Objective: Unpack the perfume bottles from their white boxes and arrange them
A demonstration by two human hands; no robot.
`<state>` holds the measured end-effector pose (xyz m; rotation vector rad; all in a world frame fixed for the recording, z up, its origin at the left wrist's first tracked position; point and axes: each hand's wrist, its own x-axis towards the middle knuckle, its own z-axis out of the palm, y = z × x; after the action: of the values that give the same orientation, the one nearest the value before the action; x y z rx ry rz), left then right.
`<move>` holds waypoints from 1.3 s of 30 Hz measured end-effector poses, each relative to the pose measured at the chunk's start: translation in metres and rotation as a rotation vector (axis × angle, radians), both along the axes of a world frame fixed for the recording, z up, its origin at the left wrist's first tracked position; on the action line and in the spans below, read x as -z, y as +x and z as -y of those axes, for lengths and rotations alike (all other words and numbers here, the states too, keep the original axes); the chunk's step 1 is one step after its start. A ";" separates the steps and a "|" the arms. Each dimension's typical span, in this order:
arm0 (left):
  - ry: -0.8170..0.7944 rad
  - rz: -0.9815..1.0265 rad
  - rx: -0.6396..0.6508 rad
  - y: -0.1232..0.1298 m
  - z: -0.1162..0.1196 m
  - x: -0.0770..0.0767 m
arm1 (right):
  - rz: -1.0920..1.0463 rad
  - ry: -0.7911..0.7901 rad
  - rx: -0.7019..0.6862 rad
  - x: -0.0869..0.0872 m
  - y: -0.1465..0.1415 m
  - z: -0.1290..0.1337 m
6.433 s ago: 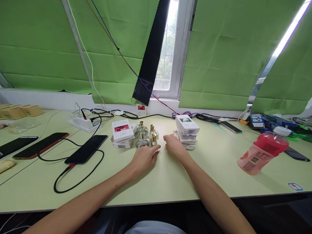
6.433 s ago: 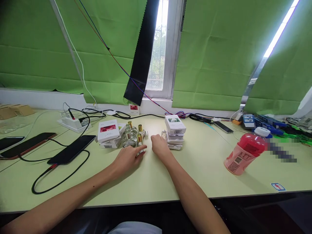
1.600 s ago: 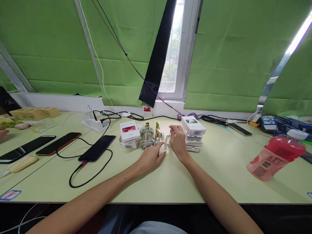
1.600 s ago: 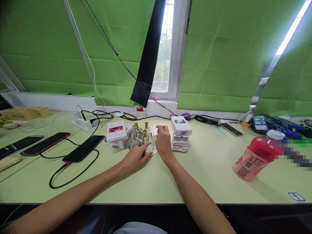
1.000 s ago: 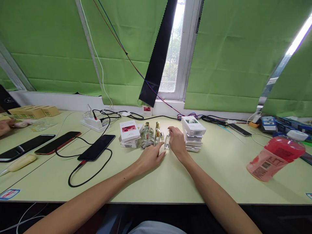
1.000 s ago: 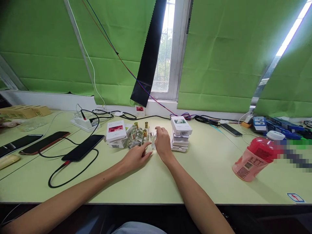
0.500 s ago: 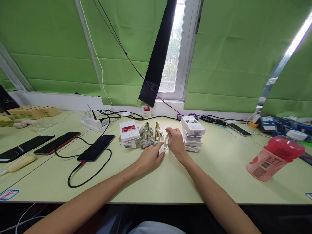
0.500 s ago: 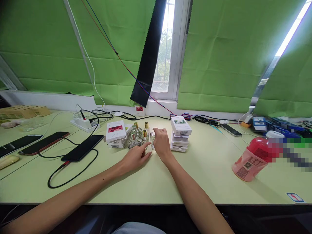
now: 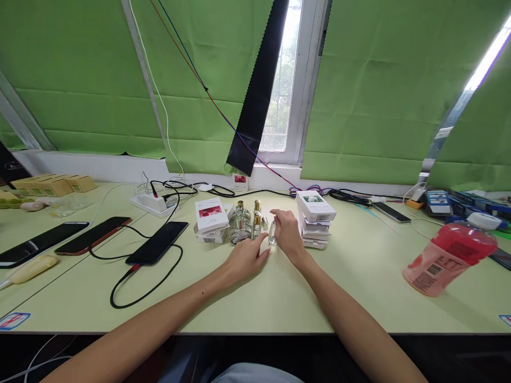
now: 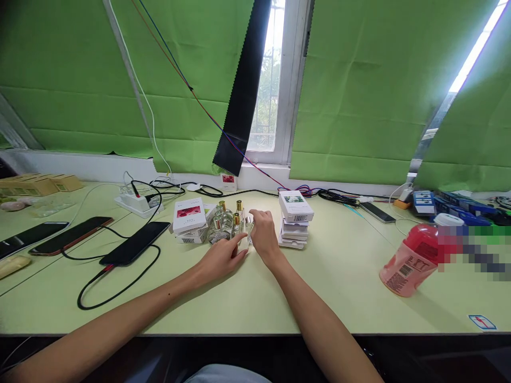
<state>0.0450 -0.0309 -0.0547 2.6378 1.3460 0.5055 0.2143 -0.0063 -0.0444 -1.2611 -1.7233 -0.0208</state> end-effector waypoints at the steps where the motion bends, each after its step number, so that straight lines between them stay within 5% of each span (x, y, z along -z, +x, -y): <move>1: 0.000 0.001 0.002 0.000 0.000 0.000 | -0.005 0.005 -0.004 0.000 0.000 0.000; 39: -0.002 -0.011 0.007 -0.001 -0.001 0.003 | 0.034 -0.065 0.108 -0.008 -0.003 0.007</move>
<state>0.0445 -0.0303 -0.0573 2.6469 1.3385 0.4900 0.2109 -0.0137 -0.0363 -1.4084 -1.6949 -0.0505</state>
